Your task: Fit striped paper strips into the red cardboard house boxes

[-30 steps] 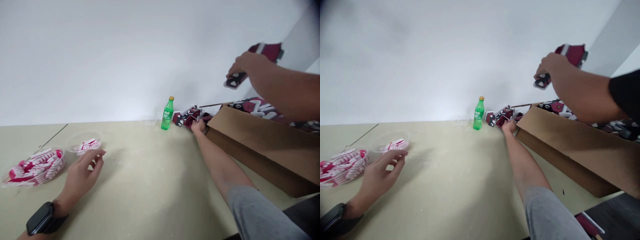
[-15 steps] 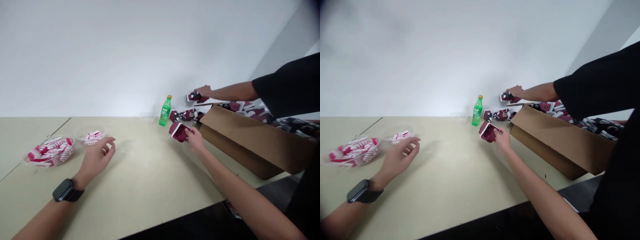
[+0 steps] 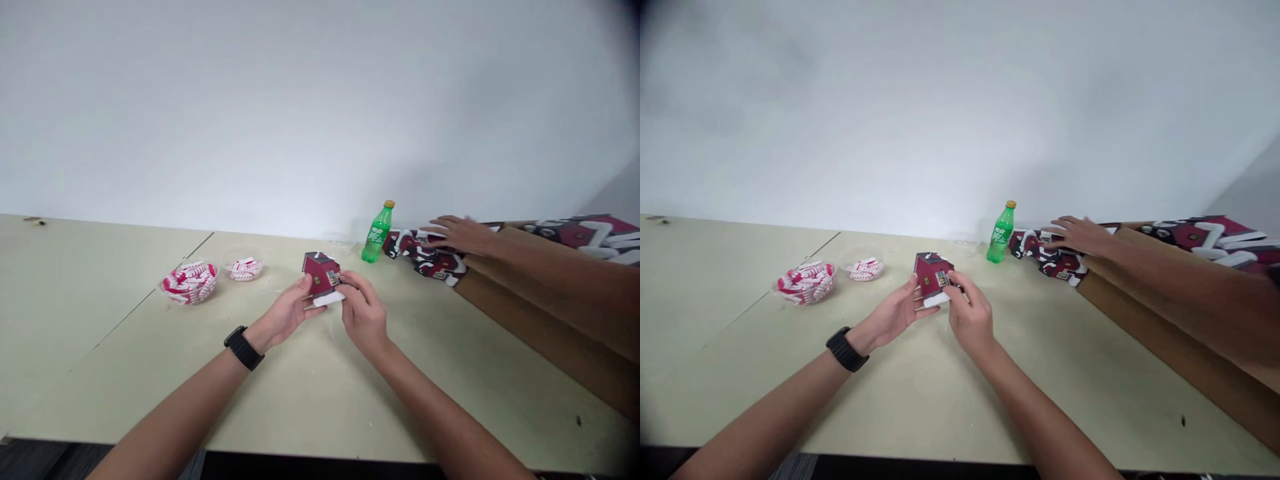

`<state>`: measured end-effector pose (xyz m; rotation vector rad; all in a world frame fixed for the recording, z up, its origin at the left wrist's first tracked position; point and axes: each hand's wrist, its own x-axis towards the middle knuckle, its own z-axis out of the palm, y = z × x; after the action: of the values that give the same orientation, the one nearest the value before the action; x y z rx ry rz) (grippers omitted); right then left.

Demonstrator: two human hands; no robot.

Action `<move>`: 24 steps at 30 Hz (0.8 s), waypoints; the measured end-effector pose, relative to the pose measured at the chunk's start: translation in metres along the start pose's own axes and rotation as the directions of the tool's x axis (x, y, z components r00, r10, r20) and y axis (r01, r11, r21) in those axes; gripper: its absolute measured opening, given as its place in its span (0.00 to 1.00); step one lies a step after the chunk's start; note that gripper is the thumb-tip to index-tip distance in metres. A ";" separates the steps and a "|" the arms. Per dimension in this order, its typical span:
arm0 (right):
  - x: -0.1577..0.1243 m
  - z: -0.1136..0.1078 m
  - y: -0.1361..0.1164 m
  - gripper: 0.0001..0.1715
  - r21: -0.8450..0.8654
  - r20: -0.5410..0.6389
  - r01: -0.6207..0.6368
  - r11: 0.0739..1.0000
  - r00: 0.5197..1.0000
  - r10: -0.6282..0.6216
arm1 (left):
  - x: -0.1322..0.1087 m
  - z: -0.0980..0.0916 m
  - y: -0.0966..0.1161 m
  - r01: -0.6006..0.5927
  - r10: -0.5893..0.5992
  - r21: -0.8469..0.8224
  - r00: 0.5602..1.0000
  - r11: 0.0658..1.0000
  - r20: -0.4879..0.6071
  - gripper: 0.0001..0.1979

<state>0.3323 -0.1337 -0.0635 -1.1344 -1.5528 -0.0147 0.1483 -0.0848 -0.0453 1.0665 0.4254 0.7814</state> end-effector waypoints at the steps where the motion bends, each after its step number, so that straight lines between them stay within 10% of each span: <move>1: -0.003 0.002 -0.001 0.13 -0.018 0.054 0.033 0.999 0.998 -0.032 | -0.001 -0.001 -0.002 -0.013 0.013 -0.005 1.000 1.000 -0.020 0.30; 6: -0.012 -0.001 -0.005 0.18 -0.004 0.213 0.178 0.984 0.962 -0.173 | -0.001 -0.006 -0.009 -0.007 0.005 -0.015 0.990 1.000 -0.139 0.24; 9: -0.011 -0.006 -0.004 0.38 0.180 0.124 -0.136 0.974 0.986 0.115 | 0.002 -0.010 -0.011 0.007 -0.013 -0.045 0.992 0.999 -0.126 0.25; 12: -0.005 -0.008 -0.004 0.38 0.494 0.309 -0.617 0.612 0.783 0.540 | 0.003 -0.011 -0.015 -0.011 0.010 -0.011 0.996 1.000 -0.083 0.26; 15: 0.000 -0.010 -0.008 0.32 0.524 0.636 -0.819 0.232 0.558 0.533 | 0.002 -0.007 -0.019 -0.046 0.074 0.203 0.988 0.978 -0.133 0.24; 19: 0.003 -0.013 -0.016 0.25 0.543 0.615 -0.828 0.141 0.506 0.604 | -0.002 -0.006 -0.003 -0.066 0.204 0.629 0.967 0.774 -0.150 0.23; 22: 0.006 -0.014 -0.018 0.20 0.577 0.559 -0.807 0.124 0.501 0.660 | -0.008 -0.030 0.036 -0.058 0.429 0.853 0.881 0.518 -0.200 0.25; 24: 0.008 -0.015 -0.017 0.16 0.589 0.528 -0.799 0.120 0.493 0.691 | -0.017 -0.061 0.071 0.096 0.665 0.955 0.698 0.281 -0.266 0.22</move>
<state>0.3333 -0.1466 -0.0428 -1.0255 -0.6731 1.3913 0.0716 -0.0418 -0.0096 2.0468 1.4651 1.3436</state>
